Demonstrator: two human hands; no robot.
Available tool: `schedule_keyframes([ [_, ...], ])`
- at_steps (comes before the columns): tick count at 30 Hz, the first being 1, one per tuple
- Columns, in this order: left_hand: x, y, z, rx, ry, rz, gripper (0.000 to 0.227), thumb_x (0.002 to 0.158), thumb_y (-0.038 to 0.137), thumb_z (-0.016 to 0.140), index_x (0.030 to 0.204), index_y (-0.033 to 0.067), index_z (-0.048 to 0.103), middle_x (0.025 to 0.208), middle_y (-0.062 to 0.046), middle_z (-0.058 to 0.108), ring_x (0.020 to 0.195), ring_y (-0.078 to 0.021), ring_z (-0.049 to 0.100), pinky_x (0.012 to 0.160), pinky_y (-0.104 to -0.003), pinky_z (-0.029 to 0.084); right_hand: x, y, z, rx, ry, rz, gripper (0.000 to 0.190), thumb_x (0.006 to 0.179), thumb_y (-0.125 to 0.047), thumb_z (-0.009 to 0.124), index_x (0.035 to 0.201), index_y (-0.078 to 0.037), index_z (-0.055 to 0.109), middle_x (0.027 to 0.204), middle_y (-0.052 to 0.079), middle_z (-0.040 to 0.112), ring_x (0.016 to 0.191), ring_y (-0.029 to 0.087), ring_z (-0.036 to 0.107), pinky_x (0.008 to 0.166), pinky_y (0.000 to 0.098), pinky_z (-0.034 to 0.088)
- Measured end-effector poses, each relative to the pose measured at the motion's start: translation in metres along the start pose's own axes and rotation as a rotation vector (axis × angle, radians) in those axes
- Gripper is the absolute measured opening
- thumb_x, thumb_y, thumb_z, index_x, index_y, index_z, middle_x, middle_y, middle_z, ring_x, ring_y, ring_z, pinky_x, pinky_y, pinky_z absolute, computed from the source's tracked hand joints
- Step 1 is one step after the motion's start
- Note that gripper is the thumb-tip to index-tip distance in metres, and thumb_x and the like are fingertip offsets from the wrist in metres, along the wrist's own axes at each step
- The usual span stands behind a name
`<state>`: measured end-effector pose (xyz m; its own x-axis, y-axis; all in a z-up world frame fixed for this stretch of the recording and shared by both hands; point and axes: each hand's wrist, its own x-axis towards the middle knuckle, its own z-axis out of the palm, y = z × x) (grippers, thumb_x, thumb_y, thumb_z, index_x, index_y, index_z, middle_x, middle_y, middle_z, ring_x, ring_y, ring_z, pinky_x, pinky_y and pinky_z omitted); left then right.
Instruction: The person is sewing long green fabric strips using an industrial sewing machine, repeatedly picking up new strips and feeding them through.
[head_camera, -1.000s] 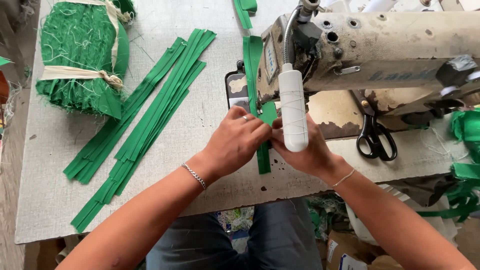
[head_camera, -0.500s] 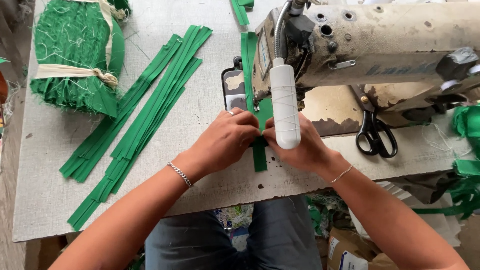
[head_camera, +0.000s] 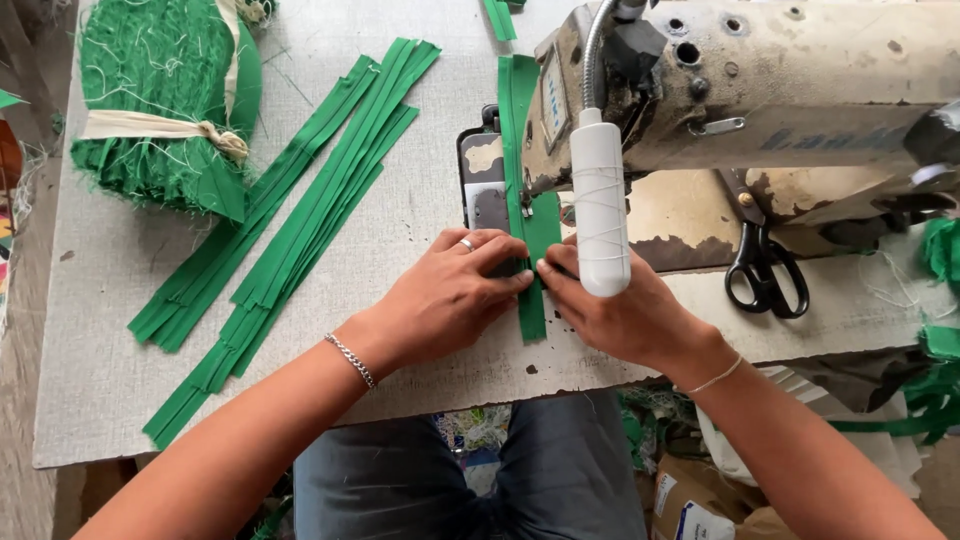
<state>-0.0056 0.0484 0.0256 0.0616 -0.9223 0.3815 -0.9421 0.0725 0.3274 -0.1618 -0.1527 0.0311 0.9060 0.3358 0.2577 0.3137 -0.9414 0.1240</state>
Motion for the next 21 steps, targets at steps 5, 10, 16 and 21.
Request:
schedule_keyframes([
  [5, -0.002, -0.002, 0.009, 0.045, 0.059, 0.035, 0.018, 0.091, 0.022, 0.071, 0.106, 0.0166, 0.077, 0.123, -0.003, 0.062, 0.127, -0.0229, 0.056, 0.102, -0.041, 0.039, -0.010, -0.003, 0.006, 0.001, 0.045, 0.085, 0.033, 0.095, -0.018, 0.061, 0.126, -0.008, 0.067, 0.122, 0.007, 0.061, 0.123, 0.027, 0.058, 0.099, 0.0494, 0.047],
  [10, 0.000, 0.000, 0.002, 0.055, 0.046, 0.048, 0.021, 0.089, 0.022, 0.071, 0.109, 0.0162, 0.077, 0.123, -0.003, 0.061, 0.128, -0.0243, 0.053, 0.102, -0.044, 0.037, -0.008, -0.007, 0.006, 0.032, 0.066, 0.108, 0.034, 0.096, -0.015, 0.059, 0.129, -0.007, 0.067, 0.122, 0.007, 0.061, 0.124, 0.027, 0.059, 0.101, 0.0503, 0.045],
  [16, -0.003, 0.000, 0.004, 0.075, 0.013, 0.084, 0.025, 0.092, 0.022, 0.067, 0.113, 0.0116, 0.075, 0.126, -0.005, 0.061, 0.132, -0.0258, 0.051, 0.106, -0.047, 0.035, -0.005, -0.008, -0.001, 0.105, 0.077, 0.123, 0.038, 0.096, -0.011, 0.054, 0.132, -0.008, 0.065, 0.126, 0.008, 0.062, 0.125, 0.029, 0.060, 0.103, 0.0506, 0.043],
  [21, -0.002, 0.004, -0.003, 0.098, -0.032, 0.126, 0.026, 0.096, 0.024, 0.064, 0.114, 0.0081, 0.074, 0.122, -0.006, 0.065, 0.129, -0.0250, 0.054, 0.108, -0.047, 0.034, -0.001, -0.011, -0.005, 0.142, 0.084, 0.129, 0.037, 0.095, -0.008, 0.053, 0.130, -0.006, 0.066, 0.120, 0.010, 0.063, 0.120, 0.030, 0.062, 0.102, 0.0506, 0.043],
])
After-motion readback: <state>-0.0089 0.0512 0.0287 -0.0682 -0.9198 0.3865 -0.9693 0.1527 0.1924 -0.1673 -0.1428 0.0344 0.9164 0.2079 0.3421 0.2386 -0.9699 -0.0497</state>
